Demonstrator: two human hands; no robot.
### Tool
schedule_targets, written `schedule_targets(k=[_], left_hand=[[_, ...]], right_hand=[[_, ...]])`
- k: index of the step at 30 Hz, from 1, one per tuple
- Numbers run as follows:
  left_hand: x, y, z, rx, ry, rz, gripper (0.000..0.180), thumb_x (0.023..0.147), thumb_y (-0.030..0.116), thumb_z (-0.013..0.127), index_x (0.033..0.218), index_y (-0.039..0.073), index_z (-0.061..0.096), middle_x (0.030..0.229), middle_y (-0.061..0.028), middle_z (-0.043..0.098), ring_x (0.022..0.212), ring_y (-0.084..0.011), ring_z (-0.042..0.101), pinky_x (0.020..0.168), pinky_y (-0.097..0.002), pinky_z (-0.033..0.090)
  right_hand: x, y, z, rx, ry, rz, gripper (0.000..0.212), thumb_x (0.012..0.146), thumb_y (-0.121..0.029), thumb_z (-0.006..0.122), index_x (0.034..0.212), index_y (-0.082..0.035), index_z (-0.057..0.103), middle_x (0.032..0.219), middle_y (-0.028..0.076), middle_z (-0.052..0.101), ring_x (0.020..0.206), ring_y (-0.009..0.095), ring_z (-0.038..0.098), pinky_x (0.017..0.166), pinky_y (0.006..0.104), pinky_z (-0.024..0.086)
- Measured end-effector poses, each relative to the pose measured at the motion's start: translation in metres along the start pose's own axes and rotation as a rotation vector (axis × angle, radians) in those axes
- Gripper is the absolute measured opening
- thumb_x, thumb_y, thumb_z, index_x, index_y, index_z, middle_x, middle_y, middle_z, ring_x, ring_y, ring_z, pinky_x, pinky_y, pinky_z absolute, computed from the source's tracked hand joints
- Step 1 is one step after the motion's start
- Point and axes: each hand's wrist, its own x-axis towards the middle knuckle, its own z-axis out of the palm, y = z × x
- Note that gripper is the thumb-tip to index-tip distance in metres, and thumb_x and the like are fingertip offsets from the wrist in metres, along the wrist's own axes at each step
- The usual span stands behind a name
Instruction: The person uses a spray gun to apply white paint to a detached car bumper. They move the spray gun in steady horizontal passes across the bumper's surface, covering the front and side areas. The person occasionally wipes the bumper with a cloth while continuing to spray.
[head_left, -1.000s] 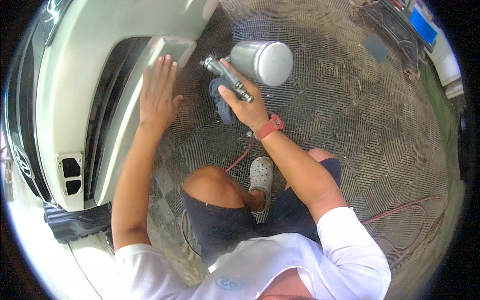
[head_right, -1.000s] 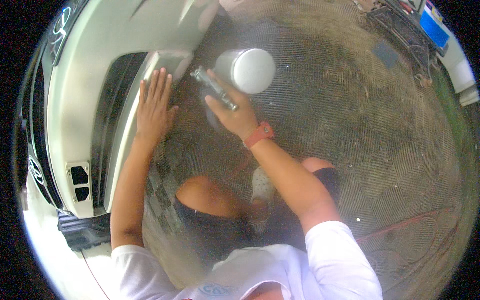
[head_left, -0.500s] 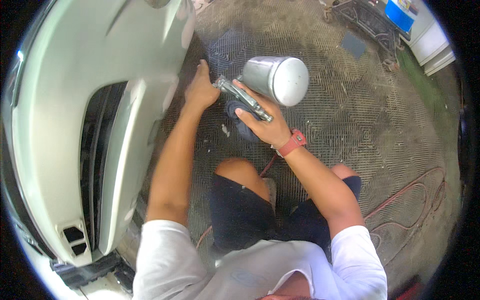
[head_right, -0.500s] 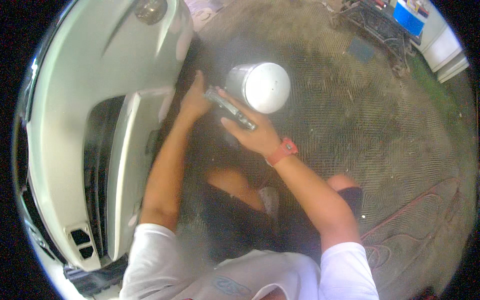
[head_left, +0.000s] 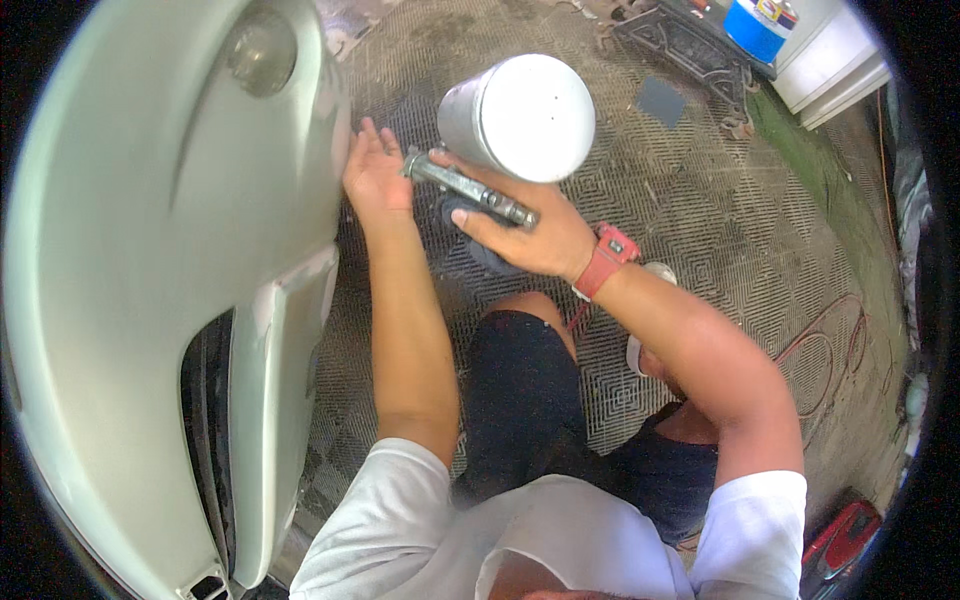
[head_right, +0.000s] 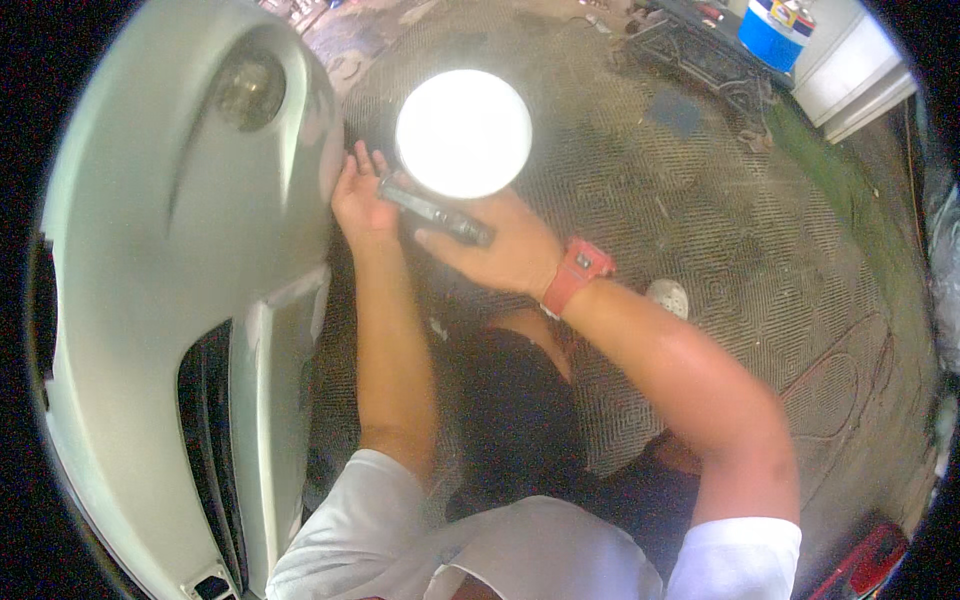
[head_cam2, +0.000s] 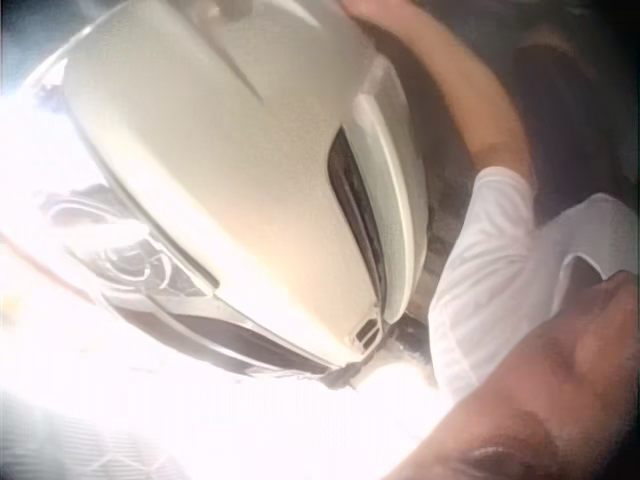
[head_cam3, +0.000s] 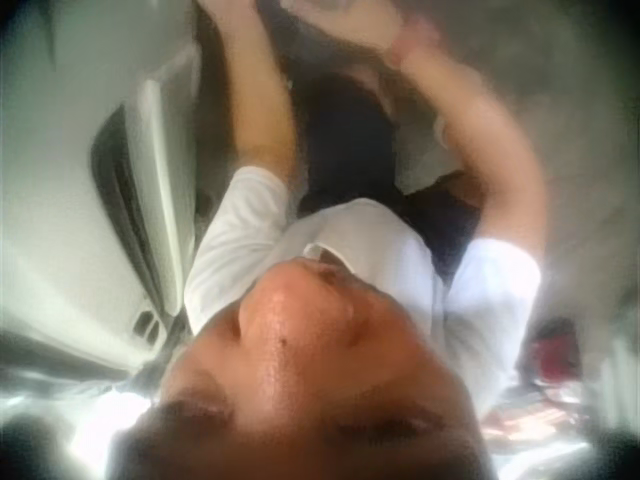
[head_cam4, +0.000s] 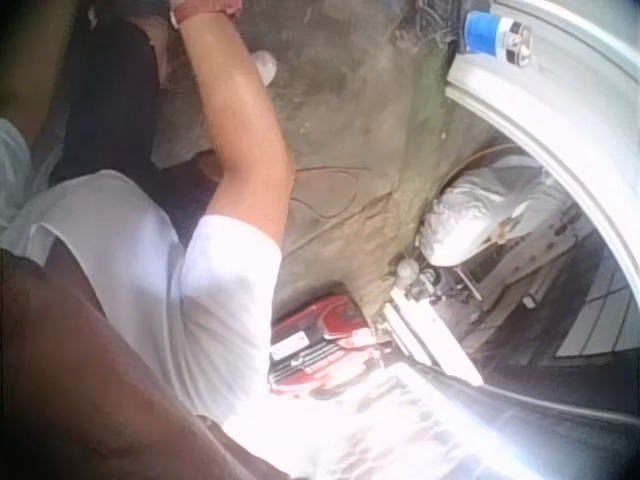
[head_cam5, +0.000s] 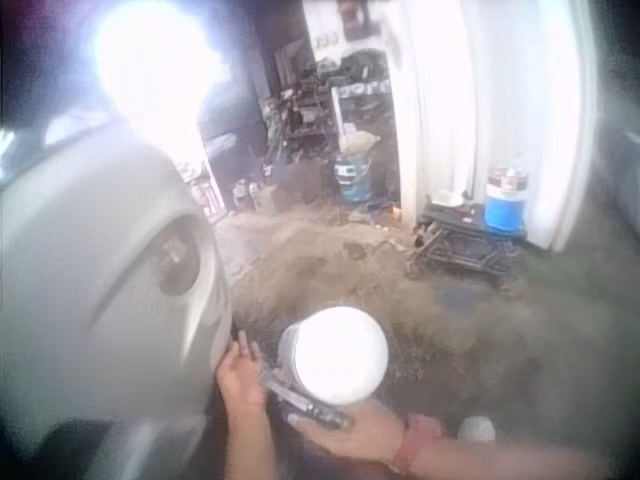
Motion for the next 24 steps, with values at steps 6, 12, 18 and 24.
schedule_targets(k=[6,12,18,24], left_hand=[[0.048,-0.018,0.044,-0.047,0.012,0.046,0.057,0.11,0.006,0.059,0.164,0.014,0.045,0.167,0.0025,0.046,0.156,-0.0232,0.043,0.121,-0.0471,0.037],[0.033,0.016,-0.026,-0.137,0.075,0.137,0.051,0.111,0.004,0.057,0.161,0.013,0.051,0.171,-0.0019,0.045,0.157,-0.0248,0.045,0.117,-0.0459,0.043],[-0.026,0.023,-0.024,-0.115,-0.036,0.129,0.055,0.104,-0.004,0.061,0.158,0.006,0.054,0.171,-0.0102,0.05,0.16,-0.0285,0.044,0.119,-0.0475,0.046],[-0.074,0.039,-0.027,-0.077,0.116,0.301,0.05,0.105,-0.004,0.054,0.156,-0.003,0.053,0.171,-0.014,0.05,0.163,-0.0306,0.04,0.123,-0.05,0.044]], right_hand=[[-0.009,-0.015,-0.056,0.08,-0.005,0.006,0.061,0.107,-0.016,0.072,0.165,-0.008,0.054,0.167,0.009,0.059,0.157,0.025,0.051,0.132,0.0419,0.035],[-0.015,-0.011,-0.019,0.018,-0.092,0.116,0.062,0.106,-0.024,0.075,0.164,-0.014,0.057,0.163,0.008,0.063,0.155,0.025,0.054,0.131,0.042,0.036],[0.008,0.059,-0.014,0.242,-0.188,0.054,0.062,0.1,-0.023,0.08,0.158,-0.013,0.064,0.158,0.013,0.066,0.15,0.031,0.059,0.128,0.0446,0.041],[0.039,0.116,-0.015,0.584,-0.275,-0.025,0.059,0.098,-0.017,0.078,0.156,-0.009,0.065,0.154,0.016,0.069,0.147,0.03,0.062,0.127,0.044,0.043]])
